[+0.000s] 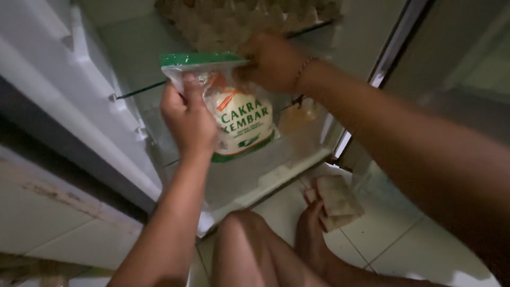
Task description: Cleaning the interior and exterior of a small refrigerator and organizing its contents.
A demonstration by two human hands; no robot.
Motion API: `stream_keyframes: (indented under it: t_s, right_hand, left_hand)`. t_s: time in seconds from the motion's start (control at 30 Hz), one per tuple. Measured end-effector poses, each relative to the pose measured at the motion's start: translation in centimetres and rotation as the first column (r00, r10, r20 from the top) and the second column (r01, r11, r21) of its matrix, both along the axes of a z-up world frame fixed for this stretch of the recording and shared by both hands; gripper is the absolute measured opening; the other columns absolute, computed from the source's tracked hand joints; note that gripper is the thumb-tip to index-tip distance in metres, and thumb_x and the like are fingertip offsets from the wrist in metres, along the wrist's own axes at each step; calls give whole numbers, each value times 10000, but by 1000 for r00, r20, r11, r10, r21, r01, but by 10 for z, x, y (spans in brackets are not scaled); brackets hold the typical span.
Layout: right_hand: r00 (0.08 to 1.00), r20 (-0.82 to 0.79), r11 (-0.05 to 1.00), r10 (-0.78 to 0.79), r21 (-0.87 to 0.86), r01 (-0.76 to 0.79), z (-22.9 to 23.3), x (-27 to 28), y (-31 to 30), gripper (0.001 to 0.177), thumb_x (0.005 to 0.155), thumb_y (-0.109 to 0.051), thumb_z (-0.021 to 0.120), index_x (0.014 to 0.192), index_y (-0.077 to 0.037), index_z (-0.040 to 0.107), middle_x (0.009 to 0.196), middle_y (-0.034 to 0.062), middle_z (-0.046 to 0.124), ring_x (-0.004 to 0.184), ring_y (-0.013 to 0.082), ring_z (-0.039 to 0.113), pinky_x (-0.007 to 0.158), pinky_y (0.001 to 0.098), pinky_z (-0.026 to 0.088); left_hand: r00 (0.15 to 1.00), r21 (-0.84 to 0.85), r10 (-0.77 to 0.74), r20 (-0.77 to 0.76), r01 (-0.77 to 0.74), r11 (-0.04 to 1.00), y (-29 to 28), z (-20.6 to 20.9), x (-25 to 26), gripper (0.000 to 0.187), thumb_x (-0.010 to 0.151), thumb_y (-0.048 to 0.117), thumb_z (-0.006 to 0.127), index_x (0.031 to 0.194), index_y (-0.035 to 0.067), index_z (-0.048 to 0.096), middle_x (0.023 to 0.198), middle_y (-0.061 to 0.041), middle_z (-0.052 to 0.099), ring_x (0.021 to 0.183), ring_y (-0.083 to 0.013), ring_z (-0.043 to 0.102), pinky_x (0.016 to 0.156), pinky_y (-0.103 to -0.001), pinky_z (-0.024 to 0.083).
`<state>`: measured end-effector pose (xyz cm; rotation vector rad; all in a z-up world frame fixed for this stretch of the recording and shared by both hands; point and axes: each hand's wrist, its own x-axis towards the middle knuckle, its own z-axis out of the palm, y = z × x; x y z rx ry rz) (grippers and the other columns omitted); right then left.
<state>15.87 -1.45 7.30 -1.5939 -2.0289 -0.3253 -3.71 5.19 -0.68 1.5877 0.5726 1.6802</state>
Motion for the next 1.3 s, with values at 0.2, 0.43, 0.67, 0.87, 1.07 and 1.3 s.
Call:
stream_keyframes:
  t_s: [0.2,0.43,0.67,0.87,1.07,1.3]
  right_hand:
    - [999,-34,1000,22,20,-21,7,-11,4,150,817,-178,757,927,-85,796,809,196,710,706,327,698,694,445,544]
    - [996,-84,1000,29,8,-28,2,-12,0,102,837,-151,753,882,-62,775,762,191,685,667,306,680,663,429,526]
    - [972,-233,1000,-21,-6,21,-6,-26,-8,112,848,-160,775,892,-57,770,747,147,718,655,194,684,628,380,529]
    - [917,-367,987,156,86,-133,-20,-46,-17,197,861,-91,734,1050,-71,787,841,92,773,740,75,671,691,316,560]
    - [910,-415,999,23,-27,-38,-39,-39,-18,121,899,-159,783,958,-54,791,779,99,761,719,63,621,657,327,542]
    - [915,-404,995,-18,-93,-22,-60,-53,-34,143,862,-183,772,937,-62,788,775,122,746,660,88,642,627,343,519]
  left_hand:
    - [938,381,317,-140,-245,892,-17,-20,-34,392,1040,311,682,1161,-43,566,1064,-193,617,970,-326,612,827,-456,493]
    - [542,207,245,-804,-132,970,-40,-73,-81,434,775,410,820,956,40,686,960,-186,681,920,-390,656,821,-505,511]
    - [289,218,197,-937,42,975,-53,-99,-92,103,834,172,704,921,120,721,961,-122,730,965,-347,679,857,-517,497]
    - [370,250,216,-904,45,967,-61,-113,-96,67,823,171,711,863,117,715,966,-110,702,1015,-343,627,882,-521,457]
    - [425,290,245,-872,43,956,-70,-110,-106,99,801,172,740,854,91,719,976,-131,668,1006,-360,595,890,-520,449]
    - [548,315,251,-798,23,949,-79,-108,-120,146,795,140,761,881,40,698,934,-151,633,963,-382,581,841,-503,479]
